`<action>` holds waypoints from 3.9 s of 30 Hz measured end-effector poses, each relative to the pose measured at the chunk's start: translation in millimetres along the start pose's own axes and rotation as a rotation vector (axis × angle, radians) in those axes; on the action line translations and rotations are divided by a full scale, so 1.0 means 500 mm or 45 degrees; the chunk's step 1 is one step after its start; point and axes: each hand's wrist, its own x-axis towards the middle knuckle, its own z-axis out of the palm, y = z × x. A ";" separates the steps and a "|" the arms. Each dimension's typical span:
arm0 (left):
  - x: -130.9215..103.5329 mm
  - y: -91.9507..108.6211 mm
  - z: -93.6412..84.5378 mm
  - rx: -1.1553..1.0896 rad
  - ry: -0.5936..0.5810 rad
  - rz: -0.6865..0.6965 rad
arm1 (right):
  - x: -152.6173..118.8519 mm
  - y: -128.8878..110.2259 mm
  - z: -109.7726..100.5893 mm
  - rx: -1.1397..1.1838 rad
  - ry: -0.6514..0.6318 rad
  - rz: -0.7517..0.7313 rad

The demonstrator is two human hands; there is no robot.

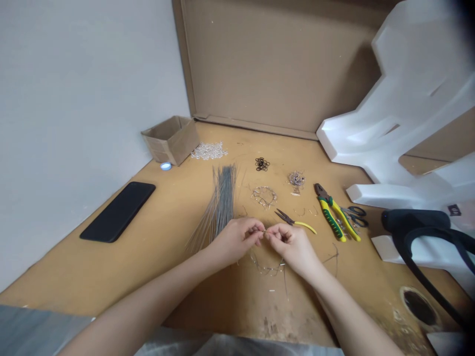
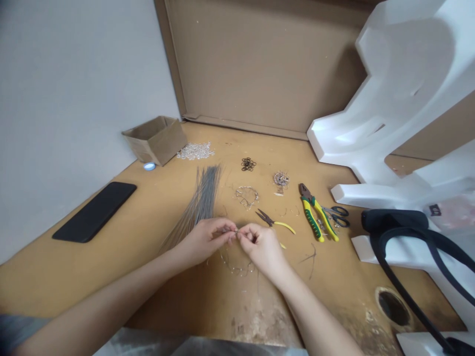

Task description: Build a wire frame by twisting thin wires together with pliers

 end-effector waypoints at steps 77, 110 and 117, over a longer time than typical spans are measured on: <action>0.011 -0.011 0.023 -0.290 0.036 -0.180 | 0.001 0.016 -0.019 0.211 -0.162 0.147; 0.002 0.000 0.013 -0.311 -0.044 -0.097 | -0.005 -0.002 -0.015 -0.031 -0.082 -0.061; 0.002 0.000 0.004 -0.142 -0.025 -0.058 | -0.003 -0.004 -0.016 -0.020 -0.096 -0.042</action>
